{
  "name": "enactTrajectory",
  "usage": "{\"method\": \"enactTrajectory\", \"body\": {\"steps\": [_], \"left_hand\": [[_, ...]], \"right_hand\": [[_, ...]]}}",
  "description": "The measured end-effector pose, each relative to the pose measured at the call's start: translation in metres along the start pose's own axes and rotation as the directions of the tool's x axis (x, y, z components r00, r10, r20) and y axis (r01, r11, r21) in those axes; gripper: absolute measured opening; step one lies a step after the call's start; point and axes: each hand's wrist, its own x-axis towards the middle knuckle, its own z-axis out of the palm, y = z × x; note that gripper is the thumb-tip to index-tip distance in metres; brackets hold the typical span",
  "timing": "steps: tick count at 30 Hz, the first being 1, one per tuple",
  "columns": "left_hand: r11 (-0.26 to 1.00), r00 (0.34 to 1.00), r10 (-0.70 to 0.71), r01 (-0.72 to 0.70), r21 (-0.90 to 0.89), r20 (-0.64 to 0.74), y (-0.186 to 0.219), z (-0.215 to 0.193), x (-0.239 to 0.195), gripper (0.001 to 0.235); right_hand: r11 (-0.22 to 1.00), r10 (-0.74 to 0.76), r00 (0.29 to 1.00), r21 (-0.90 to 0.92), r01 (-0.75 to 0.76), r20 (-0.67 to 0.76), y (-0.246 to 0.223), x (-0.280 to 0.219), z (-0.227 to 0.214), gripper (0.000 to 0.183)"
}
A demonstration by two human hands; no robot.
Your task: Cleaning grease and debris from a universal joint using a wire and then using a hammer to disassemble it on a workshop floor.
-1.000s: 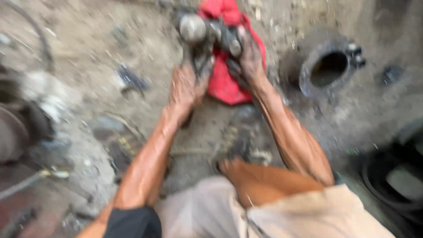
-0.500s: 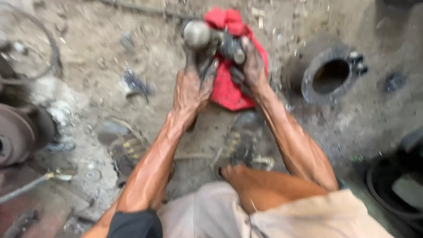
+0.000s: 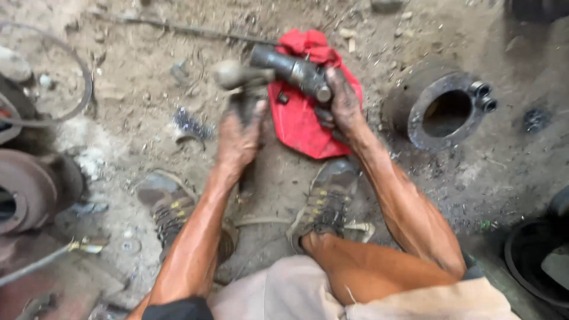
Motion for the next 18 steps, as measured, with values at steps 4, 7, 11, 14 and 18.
{"method": "enactTrajectory", "body": {"steps": [4, 7, 11, 14, 18], "left_hand": [[0.882, 0.971, 0.104, 0.010, 0.472, -0.215, -0.034, -0.033, 0.003, 0.066], [0.807, 0.922, 0.317, -0.138, 0.574, -0.224, 0.018, -0.016, -0.020, 0.042], [0.838, 0.868, 0.492, -0.492, 0.238, 0.063, 0.021, 0.056, -0.007, 0.066], [0.701, 0.789, 0.614, -0.557, 0.446, 0.021, -0.008, 0.084, 0.009, 0.068], [0.638, 0.705, 0.709, -0.656, 0.404, 0.025, 0.016, 0.074, 0.000, 0.033]], "right_hand": [[0.995, 0.016, 0.992, -0.097, -0.005, 0.123, -0.005, -0.016, -0.004, 0.066], [0.998, -0.057, 0.974, 0.008, 0.057, 0.220, -0.017, -0.022, -0.001, 0.077], [0.994, -0.050, 0.929, 0.113, 0.008, 0.367, -0.005, -0.014, -0.024, 0.064], [0.987, -0.057, 0.934, 0.159, 0.000, 0.353, 0.017, -0.002, -0.039, 0.048], [0.998, -0.040, 0.930, -0.026, 0.053, 0.366, -0.004, -0.019, -0.036, 0.065]]}}
